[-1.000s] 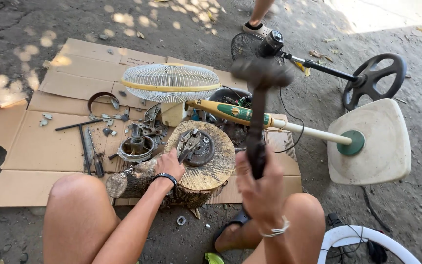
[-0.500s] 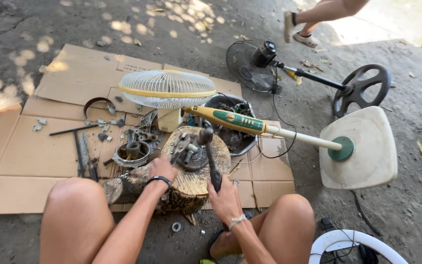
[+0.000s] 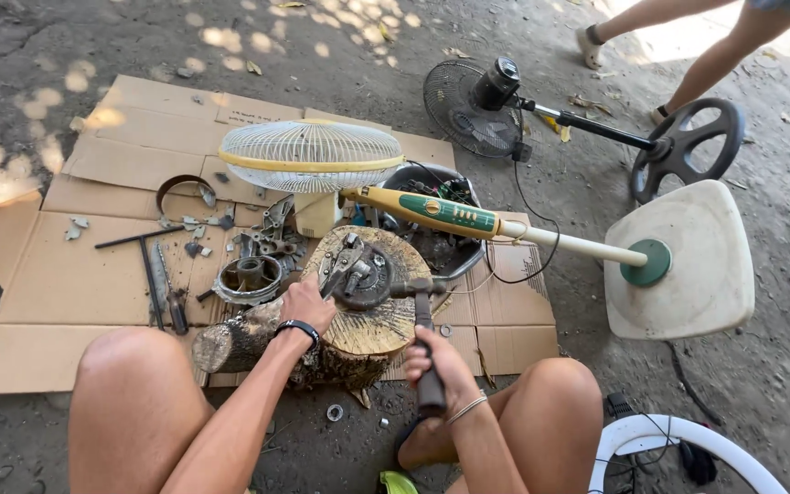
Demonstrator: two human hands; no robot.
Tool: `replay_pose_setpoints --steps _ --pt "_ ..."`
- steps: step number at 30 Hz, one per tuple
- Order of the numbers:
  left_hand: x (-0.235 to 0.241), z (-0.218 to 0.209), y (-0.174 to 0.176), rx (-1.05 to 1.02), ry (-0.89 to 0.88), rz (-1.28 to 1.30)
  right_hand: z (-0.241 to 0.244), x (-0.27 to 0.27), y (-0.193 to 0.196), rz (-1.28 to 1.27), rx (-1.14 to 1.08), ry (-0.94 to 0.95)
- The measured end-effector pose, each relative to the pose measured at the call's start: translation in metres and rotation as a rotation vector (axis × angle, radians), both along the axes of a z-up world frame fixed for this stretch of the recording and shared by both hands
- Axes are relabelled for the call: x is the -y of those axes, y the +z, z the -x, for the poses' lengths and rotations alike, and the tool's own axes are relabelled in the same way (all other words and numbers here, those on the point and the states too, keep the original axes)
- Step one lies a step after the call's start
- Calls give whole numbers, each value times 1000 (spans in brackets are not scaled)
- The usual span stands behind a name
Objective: Disassembling a fan motor assembly using a hammer and wrench on a wooden block.
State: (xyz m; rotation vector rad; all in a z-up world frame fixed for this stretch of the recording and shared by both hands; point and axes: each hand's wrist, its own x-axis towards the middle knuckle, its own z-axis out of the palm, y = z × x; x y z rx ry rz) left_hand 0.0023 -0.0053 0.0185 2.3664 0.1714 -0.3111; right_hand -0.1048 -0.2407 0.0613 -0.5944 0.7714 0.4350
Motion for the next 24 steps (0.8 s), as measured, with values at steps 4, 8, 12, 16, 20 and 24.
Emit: replay_pose_setpoints --steps 4,8,12,16,20,24 --pt "3 -1 8 36 -19 36 3 10 14 -684 -104 -125" --pt "10 -1 3 37 -46 -7 7 4 18 -632 -134 -191" --pt "9 -1 -1 11 -48 21 7 -1 24 -613 -92 -167" --pt "10 -4 -17 19 -59 -38 7 1 28 -618 -76 -155" --pt "11 -3 -29 20 -48 -73 6 0 22 -562 -46 -139" --pt "11 -2 -23 -10 -50 -99 7 1 10 -431 -29 -98"
